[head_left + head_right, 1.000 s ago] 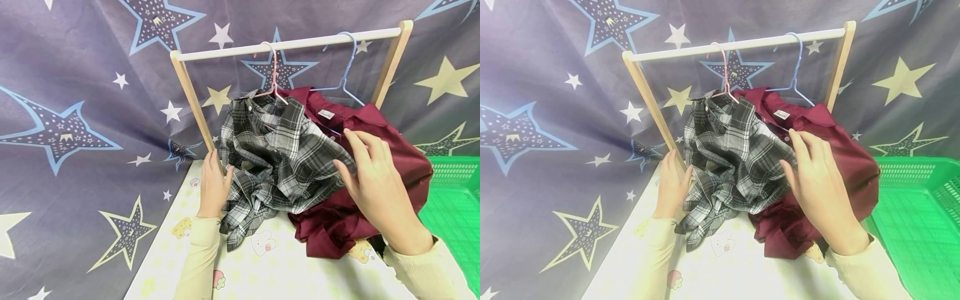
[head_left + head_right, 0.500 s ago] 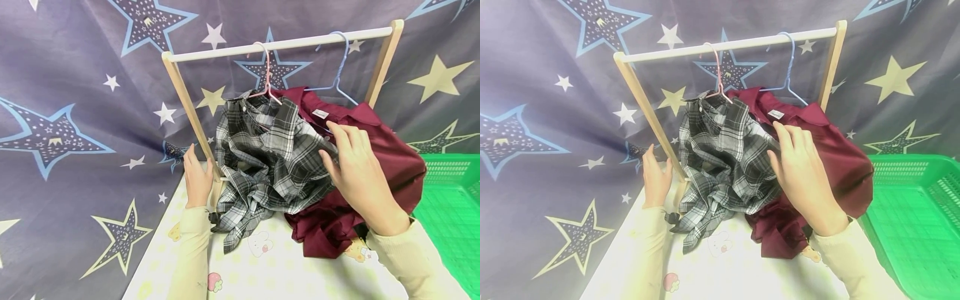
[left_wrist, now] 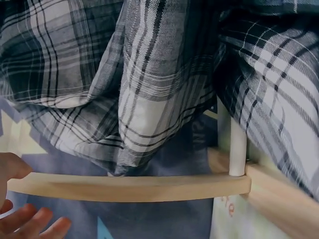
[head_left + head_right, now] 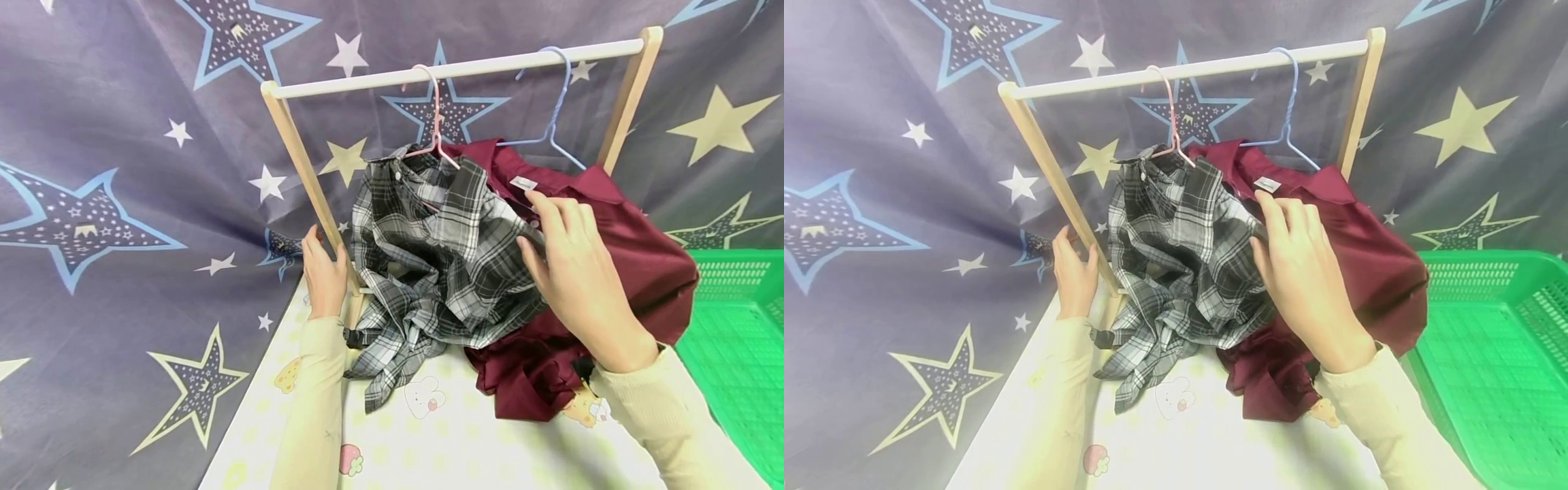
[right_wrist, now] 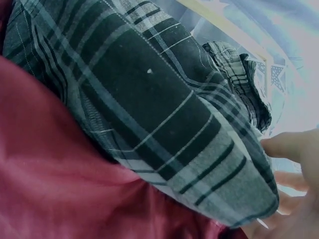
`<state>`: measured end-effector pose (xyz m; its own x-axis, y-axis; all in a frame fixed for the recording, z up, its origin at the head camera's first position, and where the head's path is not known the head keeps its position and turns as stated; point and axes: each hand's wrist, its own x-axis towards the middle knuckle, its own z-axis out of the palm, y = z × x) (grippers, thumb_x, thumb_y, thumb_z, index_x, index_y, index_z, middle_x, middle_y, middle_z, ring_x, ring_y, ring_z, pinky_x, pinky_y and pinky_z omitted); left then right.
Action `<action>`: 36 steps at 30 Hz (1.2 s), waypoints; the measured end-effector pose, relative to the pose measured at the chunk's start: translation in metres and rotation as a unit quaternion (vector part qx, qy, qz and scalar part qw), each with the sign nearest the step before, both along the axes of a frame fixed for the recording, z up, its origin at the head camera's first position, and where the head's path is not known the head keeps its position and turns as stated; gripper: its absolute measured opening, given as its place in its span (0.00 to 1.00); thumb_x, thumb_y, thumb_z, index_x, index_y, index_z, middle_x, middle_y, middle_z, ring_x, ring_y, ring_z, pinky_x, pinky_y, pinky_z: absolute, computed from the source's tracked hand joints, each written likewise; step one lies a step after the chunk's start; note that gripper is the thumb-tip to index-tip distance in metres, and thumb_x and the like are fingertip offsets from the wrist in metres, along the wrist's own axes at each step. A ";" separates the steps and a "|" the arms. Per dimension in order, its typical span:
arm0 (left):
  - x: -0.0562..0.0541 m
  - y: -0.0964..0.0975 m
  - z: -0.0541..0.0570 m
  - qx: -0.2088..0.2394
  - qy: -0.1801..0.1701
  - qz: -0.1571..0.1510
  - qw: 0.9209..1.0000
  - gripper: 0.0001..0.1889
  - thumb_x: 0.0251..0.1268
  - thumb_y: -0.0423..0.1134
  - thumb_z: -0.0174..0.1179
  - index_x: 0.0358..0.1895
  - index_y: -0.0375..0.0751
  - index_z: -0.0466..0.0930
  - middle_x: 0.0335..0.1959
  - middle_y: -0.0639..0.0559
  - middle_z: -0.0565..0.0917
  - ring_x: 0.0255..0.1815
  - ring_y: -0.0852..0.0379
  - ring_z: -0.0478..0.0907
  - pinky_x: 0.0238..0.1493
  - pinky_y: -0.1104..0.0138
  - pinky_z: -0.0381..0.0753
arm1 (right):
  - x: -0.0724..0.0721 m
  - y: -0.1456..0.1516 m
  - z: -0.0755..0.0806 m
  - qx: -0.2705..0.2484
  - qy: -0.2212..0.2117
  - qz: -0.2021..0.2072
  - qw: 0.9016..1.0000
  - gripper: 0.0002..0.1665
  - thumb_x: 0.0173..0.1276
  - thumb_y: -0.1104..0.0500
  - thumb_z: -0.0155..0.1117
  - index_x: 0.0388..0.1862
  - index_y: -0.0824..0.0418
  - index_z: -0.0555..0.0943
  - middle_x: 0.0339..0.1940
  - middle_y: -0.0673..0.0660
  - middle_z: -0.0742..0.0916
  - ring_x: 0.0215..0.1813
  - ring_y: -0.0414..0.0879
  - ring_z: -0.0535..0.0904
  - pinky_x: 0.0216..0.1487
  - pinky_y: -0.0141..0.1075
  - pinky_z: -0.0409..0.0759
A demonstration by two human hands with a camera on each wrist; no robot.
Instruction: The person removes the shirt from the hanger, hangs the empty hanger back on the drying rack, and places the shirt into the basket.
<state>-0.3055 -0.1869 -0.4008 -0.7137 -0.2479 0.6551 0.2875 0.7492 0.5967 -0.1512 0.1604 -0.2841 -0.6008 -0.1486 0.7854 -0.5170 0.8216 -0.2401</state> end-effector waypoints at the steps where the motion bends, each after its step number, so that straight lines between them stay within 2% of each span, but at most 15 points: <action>1: -0.001 0.000 0.000 0.006 -0.001 0.003 1.000 0.28 0.70 0.37 0.59 0.70 0.35 0.62 0.57 0.37 0.73 0.58 0.41 0.75 0.58 0.51 0.75 | -0.001 0.000 0.000 -0.001 0.001 0.000 1.000 0.35 0.66 0.68 0.65 0.71 0.66 0.66 0.54 0.70 0.76 0.51 0.65 0.68 0.53 0.52 0.70; 10: -0.010 0.004 -0.008 0.016 0.003 0.026 1.000 0.21 0.71 0.38 0.57 0.62 0.36 0.68 0.53 0.40 0.76 0.50 0.43 0.78 0.52 0.53 0.78 | -0.011 -0.003 -0.004 -0.005 0.002 -0.002 1.000 0.33 0.64 0.70 0.66 0.69 0.67 0.69 0.51 0.70 0.77 0.48 0.65 0.69 0.50 0.53 0.71; 18: -0.013 0.007 -0.013 0.028 0.012 0.023 0.999 0.18 0.68 0.33 0.59 0.59 0.35 0.71 0.51 0.40 0.78 0.50 0.43 0.79 0.52 0.52 0.78 | -0.019 -0.008 -0.008 -0.009 -0.004 -0.008 1.000 0.31 0.64 0.70 0.65 0.66 0.66 0.70 0.48 0.67 0.78 0.48 0.63 0.72 0.51 0.53 0.73; 26: -0.016 0.006 -0.015 0.028 0.022 0.013 0.999 0.17 0.67 0.31 0.59 0.57 0.36 0.72 0.49 0.40 0.79 0.47 0.44 0.80 0.47 0.55 0.81 | -0.019 -0.006 -0.013 -0.007 0.006 -0.007 1.000 0.20 0.68 0.71 0.61 0.58 0.66 0.77 0.42 0.63 0.80 0.46 0.59 0.76 0.47 0.52 0.76; 32: -0.015 0.004 -0.017 0.030 0.026 0.006 0.999 0.17 0.67 0.31 0.60 0.57 0.35 0.72 0.49 0.39 0.79 0.47 0.44 0.80 0.44 0.58 0.83 | -0.021 -0.007 -0.015 0.005 0.012 -0.030 0.999 0.21 0.64 0.72 0.60 0.57 0.65 0.77 0.41 0.63 0.80 0.44 0.60 0.77 0.37 0.54 0.77; 36: -0.015 0.003 -0.017 0.031 0.030 0.004 0.999 0.17 0.66 0.30 0.60 0.56 0.35 0.72 0.49 0.39 0.79 0.47 0.44 0.80 0.44 0.58 0.83 | -0.022 -0.008 -0.015 0.016 0.027 -0.039 0.999 0.22 0.63 0.73 0.59 0.57 0.65 0.77 0.40 0.63 0.80 0.42 0.60 0.77 0.37 0.53 0.77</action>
